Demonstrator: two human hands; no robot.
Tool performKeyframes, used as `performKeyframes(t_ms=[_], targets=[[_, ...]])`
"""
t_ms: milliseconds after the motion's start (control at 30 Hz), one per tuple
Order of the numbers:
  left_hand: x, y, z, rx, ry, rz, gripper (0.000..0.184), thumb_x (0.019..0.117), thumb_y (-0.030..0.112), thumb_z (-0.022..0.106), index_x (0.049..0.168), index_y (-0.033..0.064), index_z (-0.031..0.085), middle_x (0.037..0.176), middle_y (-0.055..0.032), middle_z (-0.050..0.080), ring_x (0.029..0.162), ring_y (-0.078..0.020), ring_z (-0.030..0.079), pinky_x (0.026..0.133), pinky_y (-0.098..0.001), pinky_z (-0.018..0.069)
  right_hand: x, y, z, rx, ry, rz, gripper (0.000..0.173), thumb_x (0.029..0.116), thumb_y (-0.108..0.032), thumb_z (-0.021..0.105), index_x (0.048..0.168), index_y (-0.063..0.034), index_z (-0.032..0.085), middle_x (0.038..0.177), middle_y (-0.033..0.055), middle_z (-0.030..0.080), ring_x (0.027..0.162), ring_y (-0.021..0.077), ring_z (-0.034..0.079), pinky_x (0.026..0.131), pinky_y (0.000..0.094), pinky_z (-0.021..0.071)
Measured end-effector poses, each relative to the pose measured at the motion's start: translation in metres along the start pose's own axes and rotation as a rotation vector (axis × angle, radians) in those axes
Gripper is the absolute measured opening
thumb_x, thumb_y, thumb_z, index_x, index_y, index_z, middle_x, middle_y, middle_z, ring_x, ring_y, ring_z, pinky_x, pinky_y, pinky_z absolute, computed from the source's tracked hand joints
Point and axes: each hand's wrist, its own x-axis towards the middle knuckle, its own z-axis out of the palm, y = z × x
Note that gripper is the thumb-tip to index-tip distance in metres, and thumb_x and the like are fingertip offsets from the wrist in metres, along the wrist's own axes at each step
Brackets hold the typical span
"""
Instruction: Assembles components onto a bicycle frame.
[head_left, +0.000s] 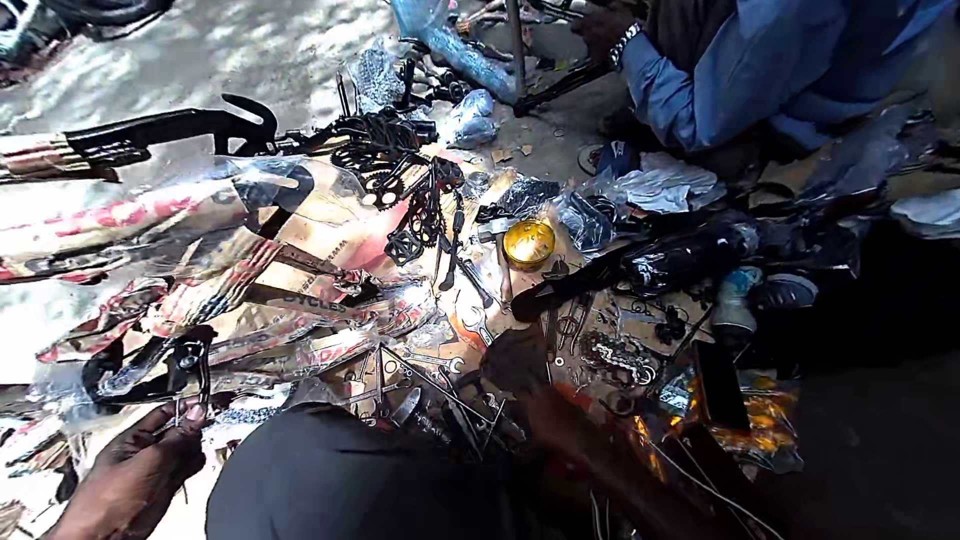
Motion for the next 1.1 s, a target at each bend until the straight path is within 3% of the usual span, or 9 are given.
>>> performKeyframes(t_ms=[100, 300, 400, 500, 667, 767, 833, 1000, 1100], targets=[[0.003, 0.000, -0.003, -0.004, -0.029, -0.007, 0.016, 0.1080, 0.010, 0.046, 0.113, 0.0105, 0.061, 0.064, 0.0057, 0.054, 0.044, 0.0004, 0.045, 0.040, -0.0144, 0.0392, 0.001, 0.015, -0.017, 0.029, 0.061, 0.099, 0.031, 0.0976, -0.007, 0.057, 0.127, -0.0066, 0.069, 0.133, 0.0205, 0.063, 0.121, 0.0404, 0.062, 0.101, 0.0579, 0.0500], [0.003, 0.000, -0.002, -0.027, -0.046, -0.022, 0.020, 0.1080, 0.007, 0.042, 0.114, 0.0085, 0.061, 0.065, 0.0052, 0.056, 0.045, 0.0000, 0.049, 0.041, -0.0149, 0.0444, 0.002, -0.011, -0.021, -0.080, 0.554, -0.083, 0.040, 0.0813, -0.004, 0.076, 0.120, -0.0165, 0.074, 0.130, 0.0176, 0.062, 0.122, 0.0407, 0.055, 0.097, 0.0604, 0.0457], [0.005, -0.004, -0.006, -0.033, -0.045, -0.043, 0.018, 0.1079, 0.010, 0.045, 0.115, 0.0096, 0.061, 0.065, 0.0045, 0.055, 0.045, -0.0014, 0.048, 0.042, -0.0161, 0.0435, -0.014, -0.050, -0.005, -0.018, 0.116, -0.104, 0.026, 0.0979, -0.010, 0.056, 0.119, -0.0033, 0.069, 0.115, 0.0235, 0.068, 0.111, 0.0436, 0.064, 0.094, 0.0613, 0.0512], [0.008, -0.006, -0.009, -0.040, -0.058, -0.031, 0.016, 0.1062, 0.010, 0.047, 0.113, 0.0100, 0.062, 0.066, 0.0047, 0.055, 0.045, -0.0009, 0.045, 0.041, -0.0160, 0.0414, -0.004, -0.053, 0.030, -0.007, -0.183, 0.001, 0.027, 0.1009, -0.011, 0.050, 0.113, 0.0066, 0.067, 0.115, 0.0299, 0.067, 0.110, 0.0483, 0.065, 0.090, 0.0647, 0.0514], [0.014, -0.012, -0.015, -0.069, -0.095, -0.003, 0.017, 0.1070, 0.010, 0.047, 0.112, 0.0078, 0.063, 0.074, 0.0016, 0.059, 0.045, -0.0016, 0.042, 0.040, -0.0158, 0.0375, 0.024, -0.033, 0.069, 0.110, 0.019, 0.090, 0.047, 0.0963, -0.040, 0.062, 0.125, -0.0027, 0.064, 0.118, 0.0220, 0.069, 0.110, 0.0414, 0.067, 0.090, 0.0608, 0.0525], [0.017, -0.012, -0.016, -0.072, -0.076, 0.000, 0.015, 0.1059, 0.010, 0.049, 0.112, 0.0087, 0.063, 0.071, 0.0019, 0.059, 0.045, -0.0023, 0.045, 0.040, -0.0172, 0.0411, 0.025, -0.039, 0.067, 0.126, 0.071, 0.099, 0.039, 0.1006, -0.032, 0.054, 0.125, -0.0028, 0.064, 0.117, 0.0217, 0.070, 0.110, 0.0411, 0.068, 0.090, 0.0602, 0.0530], [0.016, -0.009, -0.016, -0.071, -0.061, 0.001, 0.014, 0.1061, 0.011, 0.050, 0.111, 0.0088, 0.064, 0.069, 0.0025, 0.056, 0.045, -0.0024, 0.043, 0.041, -0.0178, 0.0395, 0.012, -0.058, 0.039, 0.131, -0.022, 0.120, 0.040, 0.1050, -0.022, 0.045, 0.134, 0.0016, 0.060, 0.132, 0.0253, 0.064, 0.122, 0.0435, 0.062, 0.101, 0.0605, 0.0482], [0.013, 0.001, -0.010, -0.072, -0.052, -0.026, 0.016, 0.1039, 0.006, 0.055, 0.118, 0.0045, 0.063, 0.072, -0.0017, 0.059, 0.046, -0.0043, 0.043, 0.042, -0.0193, 0.0369, -0.001, -0.057, 0.036, 0.209, 0.052, 0.196, 0.053, 0.1065, -0.033, 0.044, 0.144, 0.0039, 0.051, 0.130, 0.0285, 0.065, 0.122, 0.0459, 0.063, 0.102, 0.0619, 0.0487], [0.013, 0.014, -0.013, -0.126, -0.108, -0.090, 0.020, 0.1026, 0.005, 0.057, 0.122, 0.0036, 0.062, 0.081, -0.0056, 0.063, 0.051, -0.0070, 0.045, 0.045, -0.0224, 0.0391, -0.037, -0.038, 0.036, 0.223, 0.288, -0.072, 0.051, 0.1114, -0.028, 0.036, 0.140, 0.0118, 0.052, 0.126, 0.0380, 0.062, 0.116, 0.0533, 0.062, 0.100, 0.0645, 0.0477]])
